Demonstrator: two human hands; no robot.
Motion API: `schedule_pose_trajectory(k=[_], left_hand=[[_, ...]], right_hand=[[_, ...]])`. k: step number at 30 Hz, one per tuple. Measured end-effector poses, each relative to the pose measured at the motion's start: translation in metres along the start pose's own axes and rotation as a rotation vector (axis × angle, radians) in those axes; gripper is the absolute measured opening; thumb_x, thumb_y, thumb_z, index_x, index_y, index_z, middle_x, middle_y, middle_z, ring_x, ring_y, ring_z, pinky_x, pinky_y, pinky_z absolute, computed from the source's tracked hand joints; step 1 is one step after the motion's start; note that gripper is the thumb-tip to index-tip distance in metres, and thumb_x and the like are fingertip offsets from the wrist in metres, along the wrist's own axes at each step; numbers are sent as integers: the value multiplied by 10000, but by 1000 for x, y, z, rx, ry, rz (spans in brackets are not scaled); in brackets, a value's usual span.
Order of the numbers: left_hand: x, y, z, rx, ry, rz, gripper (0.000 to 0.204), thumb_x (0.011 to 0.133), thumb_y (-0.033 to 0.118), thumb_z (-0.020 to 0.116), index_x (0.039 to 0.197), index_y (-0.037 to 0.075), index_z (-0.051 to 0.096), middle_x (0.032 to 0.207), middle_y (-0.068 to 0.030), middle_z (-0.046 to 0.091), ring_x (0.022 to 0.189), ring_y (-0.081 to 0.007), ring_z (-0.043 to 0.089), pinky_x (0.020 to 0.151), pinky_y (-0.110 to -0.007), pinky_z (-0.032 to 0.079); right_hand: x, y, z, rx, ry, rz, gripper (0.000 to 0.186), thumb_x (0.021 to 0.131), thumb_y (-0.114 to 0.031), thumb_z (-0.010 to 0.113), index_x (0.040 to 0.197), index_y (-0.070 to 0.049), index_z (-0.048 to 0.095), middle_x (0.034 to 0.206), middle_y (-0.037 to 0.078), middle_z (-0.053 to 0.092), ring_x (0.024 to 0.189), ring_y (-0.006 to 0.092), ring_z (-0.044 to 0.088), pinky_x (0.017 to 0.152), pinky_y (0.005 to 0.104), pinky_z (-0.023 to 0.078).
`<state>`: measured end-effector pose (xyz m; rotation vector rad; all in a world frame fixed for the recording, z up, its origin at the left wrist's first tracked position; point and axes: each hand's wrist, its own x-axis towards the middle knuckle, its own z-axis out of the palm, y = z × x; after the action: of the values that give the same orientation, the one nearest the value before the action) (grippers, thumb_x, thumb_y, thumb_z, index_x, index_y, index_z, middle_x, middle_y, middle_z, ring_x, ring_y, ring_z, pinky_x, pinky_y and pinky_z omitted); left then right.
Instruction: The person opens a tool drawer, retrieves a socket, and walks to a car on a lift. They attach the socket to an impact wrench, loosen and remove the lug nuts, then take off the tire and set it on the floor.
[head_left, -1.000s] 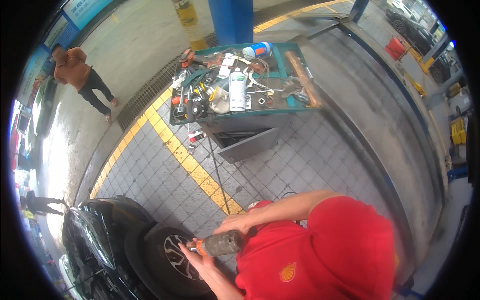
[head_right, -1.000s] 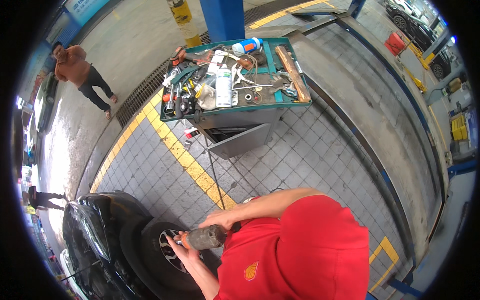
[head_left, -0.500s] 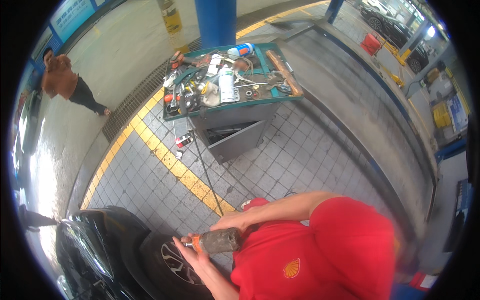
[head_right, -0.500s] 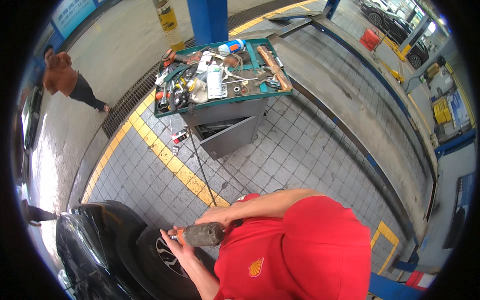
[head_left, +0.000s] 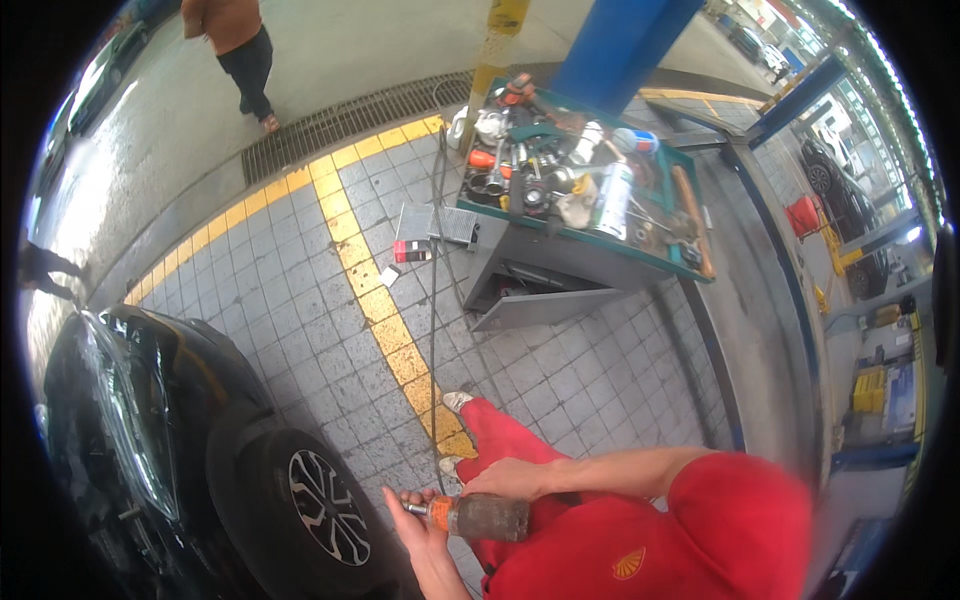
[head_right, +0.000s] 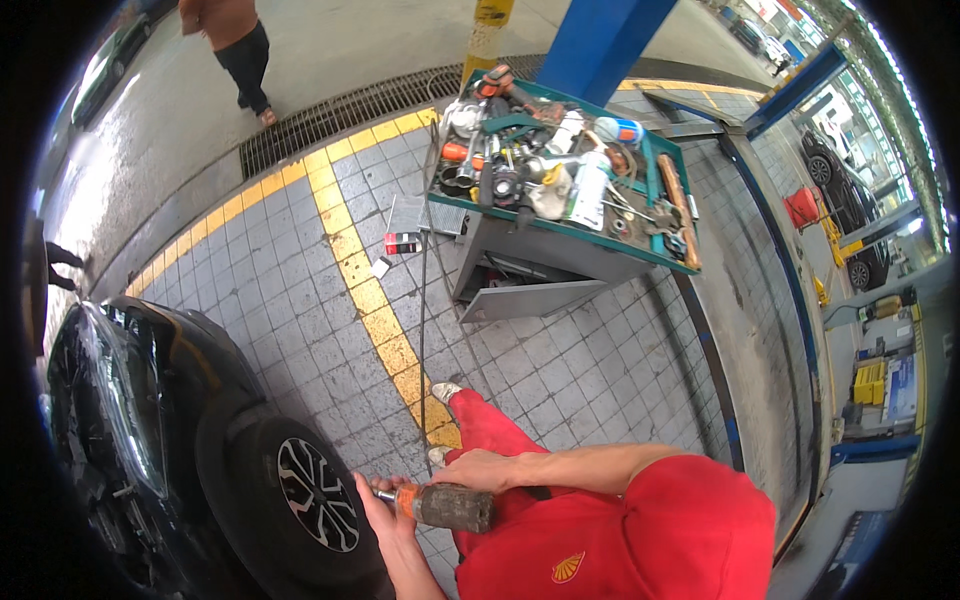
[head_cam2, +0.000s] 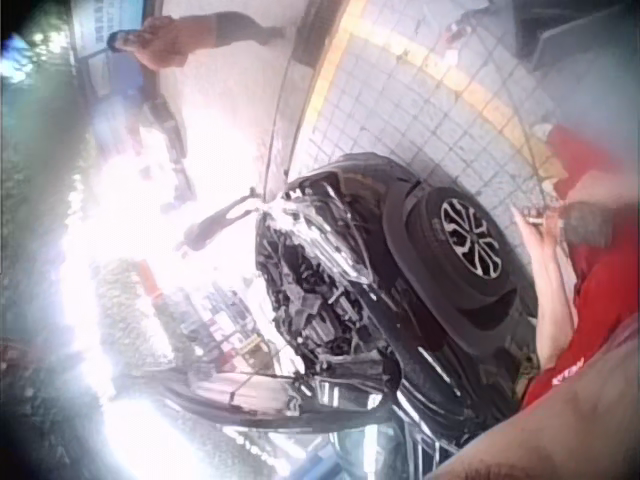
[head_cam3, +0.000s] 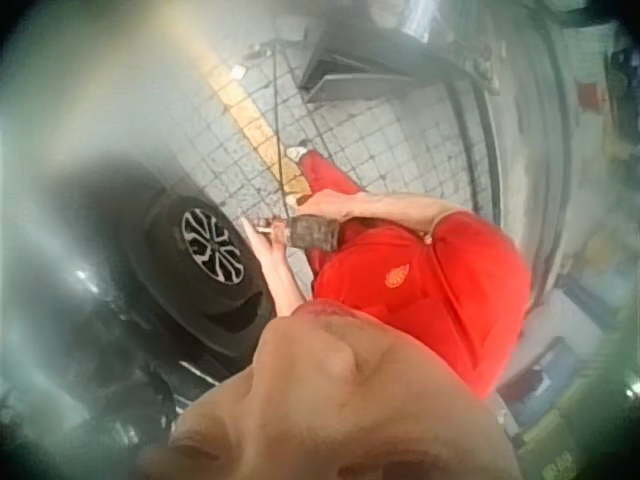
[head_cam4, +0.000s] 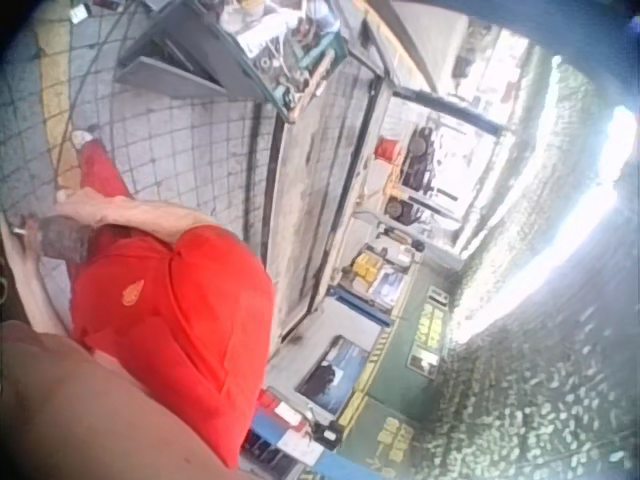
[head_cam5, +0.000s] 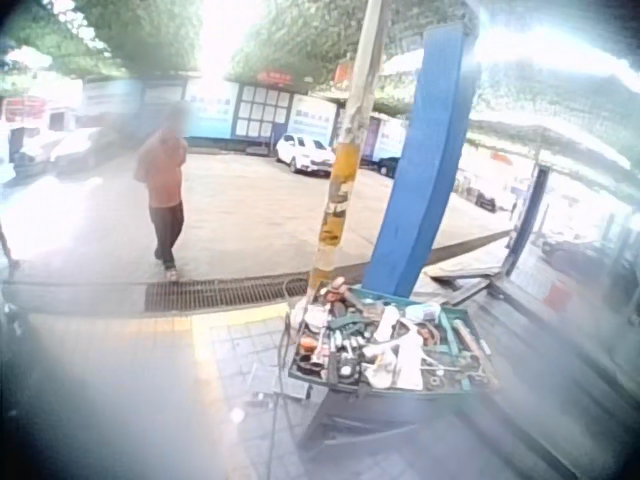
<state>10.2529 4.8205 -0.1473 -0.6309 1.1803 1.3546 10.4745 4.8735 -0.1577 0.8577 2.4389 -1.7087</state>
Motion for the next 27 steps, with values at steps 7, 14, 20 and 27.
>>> schedule_pose_trajectory(k=[7,14,20,27], left_hand=[[98,12,-38,-104,71,105,468,1019,515,650,763,163,479,663,12,511,696,-202,567,711,-378,508],[187,13,-100,-310,42,120,325,1042,436,627,885,166,535,793,14,552,865,-219,563,809,-416,516],[272,15,-179,-171,35,150,333,1000,453,642,1086,136,586,993,-92,621,926,-273,617,821,-459,546],[398,33,-275,-218,-59,595,279,1049,325,629,1087,50,608,927,-155,716,998,-364,731,865,-478,579]], right_hand=[[97,76,5,67,-141,-148,422,918,-263,647,1304,-96,617,1123,147,722,1061,363,685,873,491,537],[165,137,49,157,-168,-223,535,882,-236,678,1382,-92,551,1160,176,698,1081,409,658,845,497,514],[243,206,145,-54,-225,-163,424,982,-215,551,1396,-126,573,1233,161,696,1127,363,672,955,436,536],[355,285,251,99,-217,-212,492,846,-214,751,1292,-61,612,1111,190,697,1060,411,680,898,444,542]])
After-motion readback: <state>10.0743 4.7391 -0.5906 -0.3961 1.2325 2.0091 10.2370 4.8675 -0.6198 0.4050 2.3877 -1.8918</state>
